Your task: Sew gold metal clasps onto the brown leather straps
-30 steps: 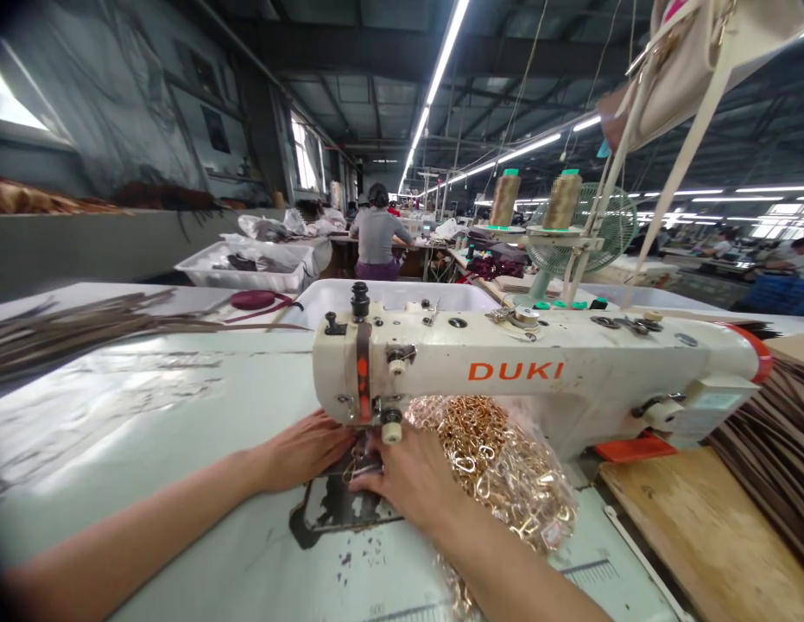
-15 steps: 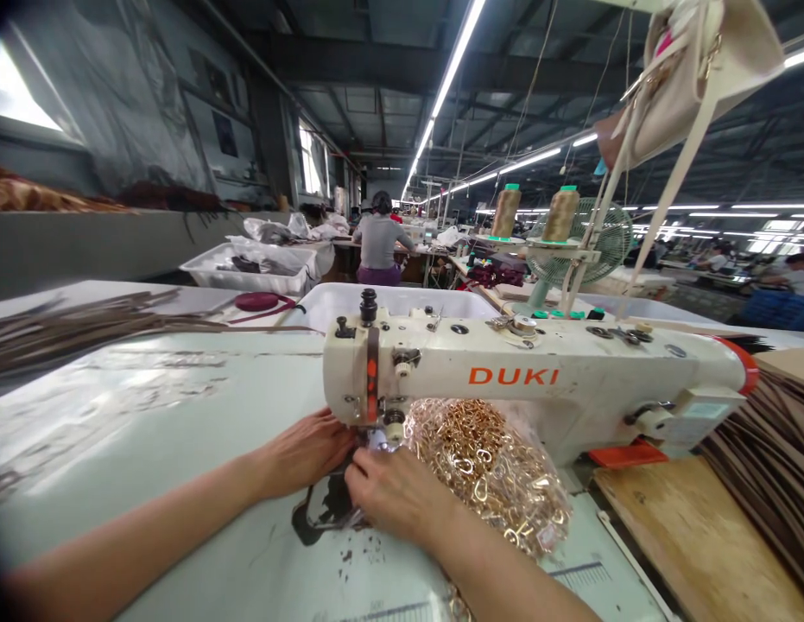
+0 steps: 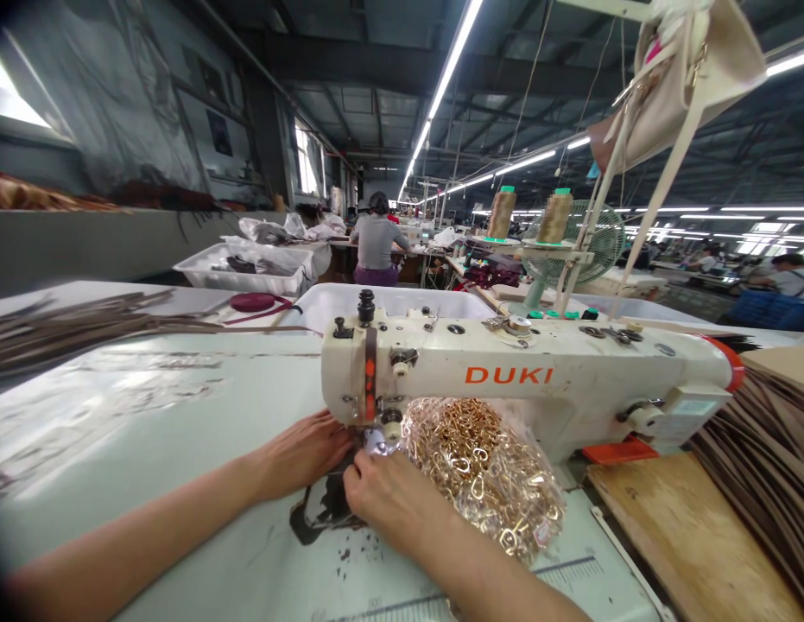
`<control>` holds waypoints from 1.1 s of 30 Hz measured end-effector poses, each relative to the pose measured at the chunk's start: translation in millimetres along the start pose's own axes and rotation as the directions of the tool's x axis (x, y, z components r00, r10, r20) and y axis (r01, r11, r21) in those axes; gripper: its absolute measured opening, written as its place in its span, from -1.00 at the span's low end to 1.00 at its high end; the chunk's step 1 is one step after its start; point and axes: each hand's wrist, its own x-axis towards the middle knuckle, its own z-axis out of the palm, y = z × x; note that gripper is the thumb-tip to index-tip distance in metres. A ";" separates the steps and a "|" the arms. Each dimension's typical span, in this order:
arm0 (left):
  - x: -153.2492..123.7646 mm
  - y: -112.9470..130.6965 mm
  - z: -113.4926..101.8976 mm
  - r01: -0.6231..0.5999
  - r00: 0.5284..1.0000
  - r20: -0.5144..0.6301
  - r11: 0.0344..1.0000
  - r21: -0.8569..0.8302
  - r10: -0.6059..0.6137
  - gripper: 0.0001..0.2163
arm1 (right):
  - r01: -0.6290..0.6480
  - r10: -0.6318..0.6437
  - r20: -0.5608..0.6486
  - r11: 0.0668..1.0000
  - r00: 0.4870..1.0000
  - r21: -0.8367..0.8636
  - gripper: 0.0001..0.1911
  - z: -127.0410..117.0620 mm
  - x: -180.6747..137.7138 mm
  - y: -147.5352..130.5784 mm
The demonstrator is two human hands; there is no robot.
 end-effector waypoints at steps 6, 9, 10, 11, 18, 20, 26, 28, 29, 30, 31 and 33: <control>0.9 1.2 0.8 -0.007 1.000 0.018 1.000 0.021 0.006 -0.81 | 0.002 -0.002 0.012 1.000 1.000 -0.016 -0.91 1.8 0.2 -2.0; 0.5 1.4 -1.9 0.008 1.000 0.023 0.999 0.040 -0.009 -0.82 | -0.029 0.029 -0.004 0.999 1.000 -0.018 -0.91 4.5 -3.9 1.0; -0.4 1.4 -3.3 0.013 1.000 0.023 0.999 0.051 -0.014 -0.82 | -0.051 0.051 -0.008 0.999 0.999 -0.010 -0.90 5.1 -6.1 3.6; -1.8 1.3 -4.7 0.018 0.999 0.029 0.998 0.067 -0.020 -0.83 | -0.084 0.084 -0.004 0.996 0.996 0.008 -0.86 5.7 -8.3 6.8; -17.2 5.8 -9.2 0.124 0.989 0.077 0.990 0.071 -0.129 -0.79 | -0.507 0.507 0.069 0.826 0.859 0.247 -0.89 9.9 -10.6 29.7; -18.2 6.6 -6.7 0.213 0.976 0.049 0.975 -0.065 -0.210 -0.79 | -0.501 0.512 0.063 0.797 0.856 0.337 -0.86 10.8 -8.5 32.3; -12.7 -1.0 3.3 0.346 0.929 0.034 0.835 -0.428 -0.367 -0.86 | -0.445 0.486 0.036 0.765 0.873 0.466 -0.77 17.9 -8.8 34.9; -10.8 -3.0 4.8 0.391 0.909 0.062 0.792 -0.469 -0.413 -0.86 | -0.447 0.502 0.019 0.751 0.865 0.487 -0.75 20.3 -9.1 34.8; -9.9 -3.4 5.3 0.410 0.900 0.072 0.778 -0.476 -0.430 -0.86 | -0.447 0.507 0.014 0.746 0.862 0.494 -0.74 21.0 -9.1 34.6; -9.2 -3.4 5.8 0.425 0.892 0.078 0.769 -0.478 -0.444 -0.86 | -0.450 0.514 0.010 0.742 0.858 0.497 -0.74 21.3 -8.9 34.4; -8.6 -3.2 6.2 0.435 0.887 0.078 0.765 -0.475 -0.456 -0.86 | -0.453 0.518 0.008 0.741 0.855 0.496 -0.74 21.2 -8.5 34.2; -7.6 -2.4 6.7 0.446 0.882 0.081 0.769 -0.458 -0.464 -0.87 | -0.462 0.526 0.007 0.741 0.851 0.488 -0.75 20.5 -7.9 33.9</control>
